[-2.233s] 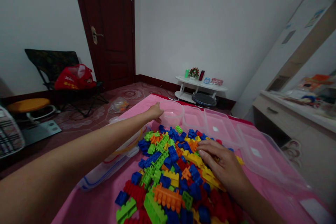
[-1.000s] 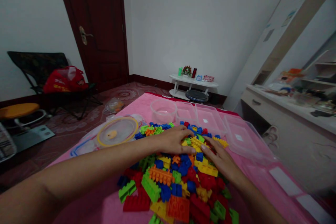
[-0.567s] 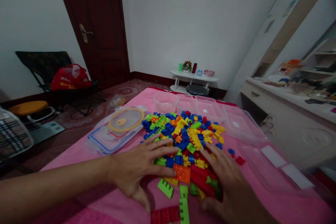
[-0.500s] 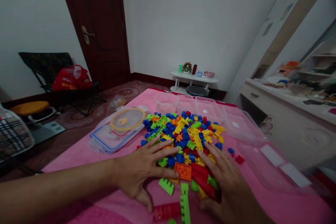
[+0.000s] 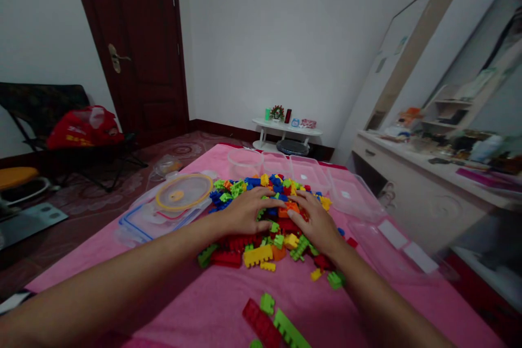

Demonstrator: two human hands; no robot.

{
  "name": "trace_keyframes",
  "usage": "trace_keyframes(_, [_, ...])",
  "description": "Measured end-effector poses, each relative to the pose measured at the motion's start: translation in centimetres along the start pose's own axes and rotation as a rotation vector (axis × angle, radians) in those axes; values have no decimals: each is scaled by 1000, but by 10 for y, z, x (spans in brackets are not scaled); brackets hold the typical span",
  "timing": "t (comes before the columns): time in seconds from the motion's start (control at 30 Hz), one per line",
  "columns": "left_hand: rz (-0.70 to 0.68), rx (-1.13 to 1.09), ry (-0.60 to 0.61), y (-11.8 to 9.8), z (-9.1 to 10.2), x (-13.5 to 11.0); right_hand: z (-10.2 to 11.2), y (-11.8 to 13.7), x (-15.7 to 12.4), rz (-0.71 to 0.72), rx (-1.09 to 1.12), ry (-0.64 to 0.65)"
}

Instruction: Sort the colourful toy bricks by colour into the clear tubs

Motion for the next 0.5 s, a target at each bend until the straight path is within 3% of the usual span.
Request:
trace_keyframes(0.13, [-12, -63, 69, 11, -1, 21, 11, -15, 9, -116, -62, -42])
trace_keyframes(0.23, [-3, -53, 98, 19, 11, 15, 22, 10, -15, -88, -165, -89])
trace_keyframes(0.3, [-3, 6, 70, 22, 24, -2, 20, 40, -44, 115, -163, 12])
trace_keyframes(0.37, [-9, 77, 28, 23, 35, -24, 7, 70, -77, 380, -149, 223])
trace_keyframes(0.43, [6, 168, -32, 26, 43, -48, -8, 91, -102, 642, -138, 276])
trace_keyframes(0.5, [43, 272, -85, 34, 47, -71, -23, 98, -110, 730, -138, 347])
Point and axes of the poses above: each hand's wrist, its own x-axis towards the middle knuckle, its own z-axis out of the back of the hand, y = z × x, the point moved 2 cm from there along x, towards the middle knuckle, and after that the axes turned 12 degrees about x, right-handed, at the moved point
